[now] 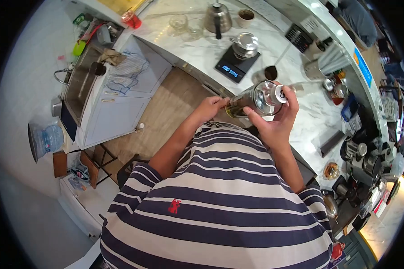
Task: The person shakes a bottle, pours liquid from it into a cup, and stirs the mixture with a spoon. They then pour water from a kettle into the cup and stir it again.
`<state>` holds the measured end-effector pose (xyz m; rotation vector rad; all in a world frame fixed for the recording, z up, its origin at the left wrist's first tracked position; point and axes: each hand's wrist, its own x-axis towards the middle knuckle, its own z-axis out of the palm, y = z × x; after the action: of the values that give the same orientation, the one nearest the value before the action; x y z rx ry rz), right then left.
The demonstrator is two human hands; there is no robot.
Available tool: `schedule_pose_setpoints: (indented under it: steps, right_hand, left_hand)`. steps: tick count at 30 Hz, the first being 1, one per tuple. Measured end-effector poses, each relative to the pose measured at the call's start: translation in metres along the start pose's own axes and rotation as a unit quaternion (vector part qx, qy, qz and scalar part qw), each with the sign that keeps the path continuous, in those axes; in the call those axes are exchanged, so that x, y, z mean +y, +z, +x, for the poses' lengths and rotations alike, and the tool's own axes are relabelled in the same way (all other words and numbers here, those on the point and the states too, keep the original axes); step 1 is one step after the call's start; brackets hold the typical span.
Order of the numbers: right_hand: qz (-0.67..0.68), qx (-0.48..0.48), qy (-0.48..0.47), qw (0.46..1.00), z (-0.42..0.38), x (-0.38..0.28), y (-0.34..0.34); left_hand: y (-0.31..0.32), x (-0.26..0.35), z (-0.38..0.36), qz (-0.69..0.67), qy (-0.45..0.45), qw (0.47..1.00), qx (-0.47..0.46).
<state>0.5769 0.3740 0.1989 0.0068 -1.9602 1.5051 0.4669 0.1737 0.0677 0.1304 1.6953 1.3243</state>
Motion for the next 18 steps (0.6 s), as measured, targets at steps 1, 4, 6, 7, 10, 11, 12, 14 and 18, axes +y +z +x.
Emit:
schedule_pose_setpoints:
  steps: [1, 4, 6, 7, 10, 11, 12, 14, 18]
  right_hand:
    - [0.005, -0.001, -0.002, 1.0, 0.003, 0.0, 0.016]
    - [0.019, -0.026, -0.002, 0.999, 0.017, -0.001, 0.058]
    - [0.011, -0.045, -0.01, 0.999, 0.026, 0.002, 0.082]
    - [0.027, -0.052, -0.013, 0.998, 0.03, 0.005, 0.094]
    - [0.024, -0.058, -0.004, 0.998, 0.04, 0.005, 0.125]
    - [0.038, -0.061, 0.005, 0.997, 0.044, 0.007, 0.135]
    - [0.04, -0.067, 0.001, 0.997, 0.049, 0.01, 0.144]
    - [0.042, -0.077, -0.005, 0.996, 0.058, 0.015, 0.158]
    - [0.067, -0.097, 0.004, 0.993, 0.082, 0.03, 0.185]
  left_hand:
    - [-0.016, -0.001, -0.003, 0.001, 0.004, 1.0, 0.003]
    - [-0.058, -0.005, -0.016, 0.0, 0.009, 1.0, 0.021]
    - [-0.079, -0.005, -0.024, 0.002, 0.009, 0.999, 0.039]
    - [-0.086, -0.003, -0.028, -0.02, 0.023, 0.997, 0.073]
    - [-0.115, -0.006, -0.033, -0.039, 0.008, 0.996, 0.084]
    - [-0.122, -0.006, -0.034, -0.057, 0.007, 0.994, 0.088]
    - [-0.128, -0.006, -0.035, -0.075, 0.007, 0.993, 0.092]
    - [-0.138, -0.004, -0.035, -0.115, 0.002, 0.989, 0.097]
    - [-0.161, 0.004, -0.03, -0.158, -0.016, 0.981, 0.112]
